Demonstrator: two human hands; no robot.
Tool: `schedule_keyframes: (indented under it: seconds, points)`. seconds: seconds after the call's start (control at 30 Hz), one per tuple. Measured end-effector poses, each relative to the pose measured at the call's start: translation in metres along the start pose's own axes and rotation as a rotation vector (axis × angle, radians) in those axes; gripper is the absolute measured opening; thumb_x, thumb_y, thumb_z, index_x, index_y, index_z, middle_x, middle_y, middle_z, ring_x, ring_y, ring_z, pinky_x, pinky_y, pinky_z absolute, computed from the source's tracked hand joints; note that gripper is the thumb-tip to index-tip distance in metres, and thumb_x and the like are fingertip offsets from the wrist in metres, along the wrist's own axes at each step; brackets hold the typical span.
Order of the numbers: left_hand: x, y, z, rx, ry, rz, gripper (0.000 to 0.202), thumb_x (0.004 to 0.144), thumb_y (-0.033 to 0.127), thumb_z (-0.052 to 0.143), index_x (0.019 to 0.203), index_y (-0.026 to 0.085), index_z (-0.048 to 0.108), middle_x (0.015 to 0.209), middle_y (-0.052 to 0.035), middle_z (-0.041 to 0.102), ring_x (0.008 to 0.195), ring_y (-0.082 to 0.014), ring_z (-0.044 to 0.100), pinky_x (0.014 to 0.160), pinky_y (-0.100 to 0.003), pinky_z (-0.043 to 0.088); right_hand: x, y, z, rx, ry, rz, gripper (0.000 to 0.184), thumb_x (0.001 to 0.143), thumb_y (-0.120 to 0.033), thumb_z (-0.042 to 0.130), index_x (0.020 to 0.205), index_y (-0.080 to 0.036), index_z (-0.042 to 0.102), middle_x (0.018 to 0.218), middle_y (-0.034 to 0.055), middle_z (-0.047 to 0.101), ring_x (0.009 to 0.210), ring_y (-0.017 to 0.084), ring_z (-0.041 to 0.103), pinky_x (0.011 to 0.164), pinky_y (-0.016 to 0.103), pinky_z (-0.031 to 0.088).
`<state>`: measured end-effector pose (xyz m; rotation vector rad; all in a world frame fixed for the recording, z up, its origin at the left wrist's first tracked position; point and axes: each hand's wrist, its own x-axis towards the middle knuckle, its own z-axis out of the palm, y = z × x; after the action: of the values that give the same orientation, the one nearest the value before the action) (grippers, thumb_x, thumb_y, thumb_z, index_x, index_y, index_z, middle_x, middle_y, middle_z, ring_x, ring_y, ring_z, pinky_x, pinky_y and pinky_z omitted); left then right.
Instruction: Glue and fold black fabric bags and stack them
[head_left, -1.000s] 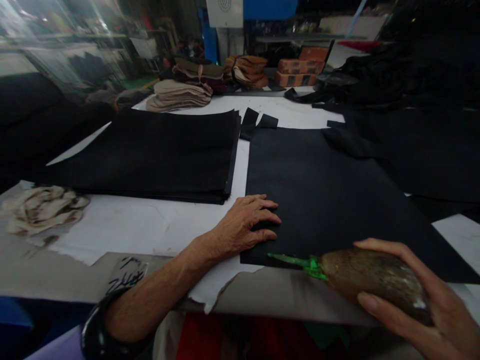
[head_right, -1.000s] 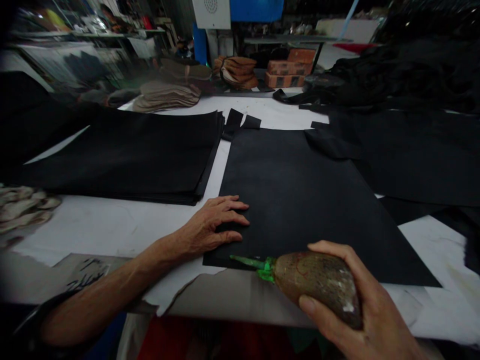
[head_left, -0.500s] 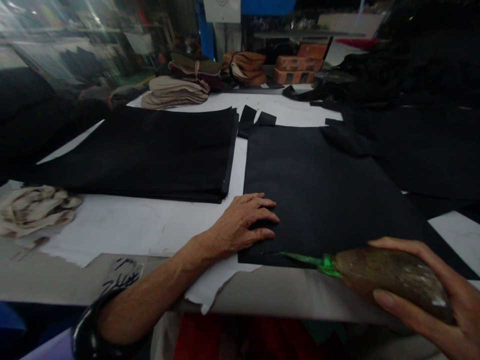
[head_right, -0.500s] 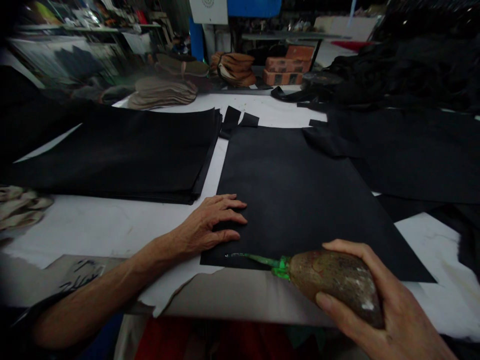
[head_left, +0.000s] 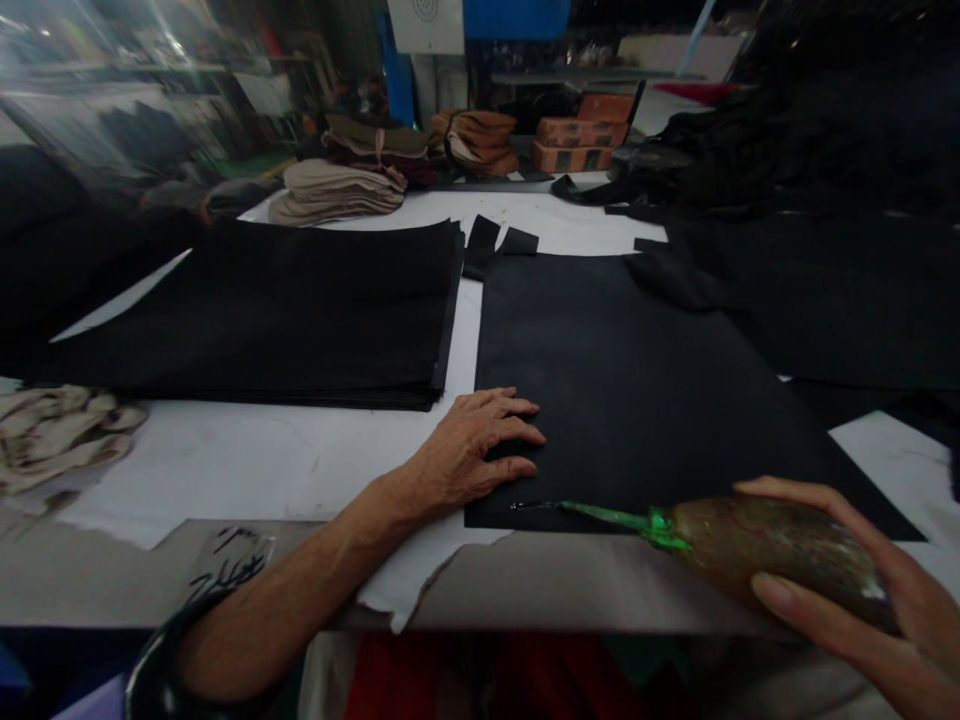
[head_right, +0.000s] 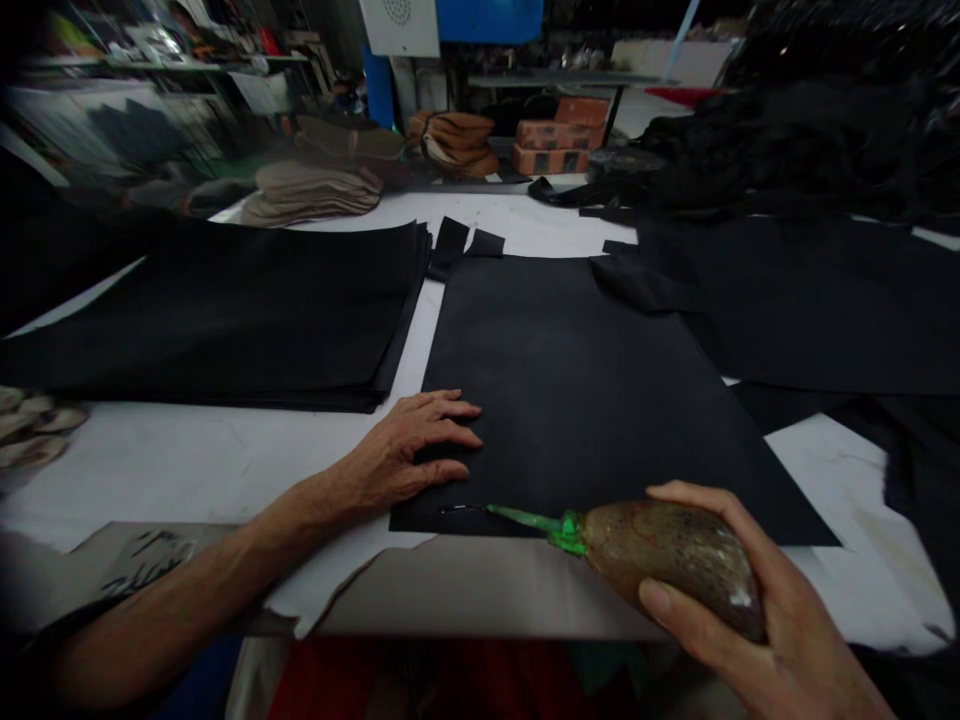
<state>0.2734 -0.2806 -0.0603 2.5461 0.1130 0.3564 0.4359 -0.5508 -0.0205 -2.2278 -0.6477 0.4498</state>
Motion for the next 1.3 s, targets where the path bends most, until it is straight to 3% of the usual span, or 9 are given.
schedule_keyframes:
  seconds: [0.17, 0.27, 0.4, 0.53, 0.63, 0.8, 0.93, 1.13, 1.3]
  points:
    - [0.001, 0.0, 0.0, -0.01, 0.0, -0.007, 0.026, 0.08, 0.032, 0.067, 0.104, 0.025, 0.064, 0.125, -0.0034, 0.056, 0.127, -0.0226, 0.039, 0.104, -0.043, 0.031, 0.012, 0.015, -0.008, 0.031, -0.081, -0.016, 0.055, 0.049, -0.054, 0.074, 0.097, -0.03, 0.063, 0.092, 0.0031, 0.069, 0.074, 0.026, 0.066, 0.063, 0.03, 0.056]
    - [0.001, -0.001, 0.0, -0.009, 0.001, -0.015, 0.025, 0.081, 0.032, 0.066, 0.104, 0.025, 0.063, 0.126, -0.0029, 0.056, 0.128, -0.0226, 0.038, 0.105, -0.044, 0.031, 0.015, 0.024, -0.01, 0.255, -0.14, 0.063, 0.058, 0.048, -0.048, 0.076, 0.102, -0.03, 0.062, 0.09, 0.0049, 0.071, 0.075, 0.028, 0.067, 0.061, 0.031, 0.056]
    - [0.0, -0.002, -0.001, -0.01, 0.002, -0.011, 0.021, 0.086, 0.034, 0.058, 0.105, 0.027, 0.063, 0.127, -0.0019, 0.055, 0.129, -0.0211, 0.037, 0.106, -0.044, 0.032, 0.008, 0.012, -0.006, 0.783, -0.079, 0.301, 0.052, 0.058, -0.041, 0.074, 0.106, -0.03, 0.059, 0.095, 0.0049, 0.07, 0.08, 0.025, 0.068, 0.063, 0.031, 0.057]
    - [0.0, -0.003, -0.001, 0.017, 0.007, -0.015, 0.023, 0.09, 0.037, 0.05, 0.106, 0.027, 0.063, 0.126, -0.0026, 0.056, 0.127, -0.0219, 0.039, 0.105, -0.047, 0.034, -0.001, -0.001, -0.009, 1.11, 0.016, 0.414, 0.044, 0.057, -0.035, 0.077, 0.098, -0.027, 0.064, 0.098, 0.0046, 0.07, 0.078, 0.025, 0.068, 0.06, 0.033, 0.058]
    - [0.003, -0.006, 0.0, 0.052, 0.017, -0.023, 0.024, 0.089, 0.039, 0.049, 0.106, 0.027, 0.062, 0.125, -0.0026, 0.057, 0.125, -0.0225, 0.042, 0.103, -0.049, 0.036, 0.0, 0.005, -0.021, 1.244, 0.098, 0.483, 0.039, 0.054, -0.034, 0.078, 0.089, -0.026, 0.065, 0.087, 0.0053, 0.072, 0.072, 0.026, 0.068, 0.058, 0.035, 0.058]
    - [0.001, -0.005, -0.006, 0.064, 0.115, -0.044, 0.025, 0.09, 0.04, 0.048, 0.105, 0.026, 0.062, 0.12, -0.0027, 0.06, 0.118, -0.0215, 0.051, 0.1, -0.043, 0.043, 0.011, 0.029, -0.048, 1.434, 0.151, 0.566, 0.062, 0.039, -0.036, 0.078, 0.099, -0.025, 0.064, 0.086, 0.0115, 0.071, 0.063, 0.024, 0.066, 0.05, 0.029, 0.055]
    - [-0.007, 0.023, -0.007, 0.264, 0.174, 0.037, 0.023, 0.089, 0.032, 0.051, 0.11, 0.029, 0.058, 0.121, -0.0003, 0.059, 0.123, -0.022, 0.045, 0.101, -0.042, 0.042, 0.015, 0.047, -0.068, 1.427, 0.253, 0.563, 0.066, 0.037, -0.035, 0.078, 0.101, -0.024, 0.063, 0.087, 0.0118, 0.07, 0.064, 0.025, 0.066, 0.05, 0.03, 0.055]
    - [0.009, 0.1, 0.049, 0.382, 0.079, 0.222, 0.031, 0.089, 0.017, 0.045, 0.117, 0.026, 0.055, 0.125, -0.0013, 0.057, 0.123, -0.0189, 0.045, 0.091, -0.032, 0.051, 0.015, 0.077, -0.087, 1.409, 0.406, 0.572, 0.055, 0.041, -0.027, 0.075, 0.094, -0.028, 0.064, 0.092, 0.0092, 0.072, 0.07, 0.031, 0.069, 0.056, 0.04, 0.058]
    - [0.039, 0.125, 0.094, 0.466, 0.066, 0.231, 0.035, 0.089, 0.029, 0.045, 0.122, 0.02, 0.053, 0.128, -0.0066, 0.055, 0.118, -0.0226, 0.051, 0.086, -0.034, 0.054, 0.013, 0.106, -0.096, 1.411, 0.298, 0.507, 0.033, 0.059, -0.036, 0.071, 0.092, -0.032, 0.066, 0.096, 0.0048, 0.073, 0.079, 0.03, 0.069, 0.066, 0.043, 0.058]
